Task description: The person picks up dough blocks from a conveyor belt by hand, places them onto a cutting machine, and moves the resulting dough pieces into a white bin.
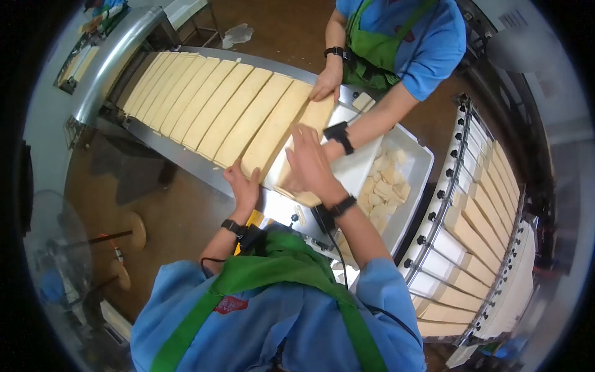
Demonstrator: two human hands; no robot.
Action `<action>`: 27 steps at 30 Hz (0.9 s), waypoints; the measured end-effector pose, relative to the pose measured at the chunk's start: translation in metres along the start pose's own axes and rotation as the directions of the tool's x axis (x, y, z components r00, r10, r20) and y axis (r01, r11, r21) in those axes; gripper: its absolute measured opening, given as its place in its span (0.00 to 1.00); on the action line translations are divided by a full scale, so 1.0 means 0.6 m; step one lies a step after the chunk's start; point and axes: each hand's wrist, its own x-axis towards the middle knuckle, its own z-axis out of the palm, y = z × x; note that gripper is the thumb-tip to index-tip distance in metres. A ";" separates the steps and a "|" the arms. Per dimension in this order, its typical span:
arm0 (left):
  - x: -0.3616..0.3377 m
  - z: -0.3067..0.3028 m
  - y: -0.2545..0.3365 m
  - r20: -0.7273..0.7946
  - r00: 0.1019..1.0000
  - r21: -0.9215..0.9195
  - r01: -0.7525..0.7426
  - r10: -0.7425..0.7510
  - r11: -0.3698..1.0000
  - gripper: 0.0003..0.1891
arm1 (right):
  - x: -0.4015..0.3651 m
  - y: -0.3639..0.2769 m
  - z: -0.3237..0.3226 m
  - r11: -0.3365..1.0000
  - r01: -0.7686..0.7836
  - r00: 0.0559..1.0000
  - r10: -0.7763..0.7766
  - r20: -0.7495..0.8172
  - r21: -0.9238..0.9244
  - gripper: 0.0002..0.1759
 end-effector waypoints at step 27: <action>0.082 -0.029 0.095 0.117 0.993 0.218 -0.033 0.008 0.975 0.45 | 0.319 0.206 0.098 0.917 -0.306 0.949 0.316 -0.002 -0.258 0.31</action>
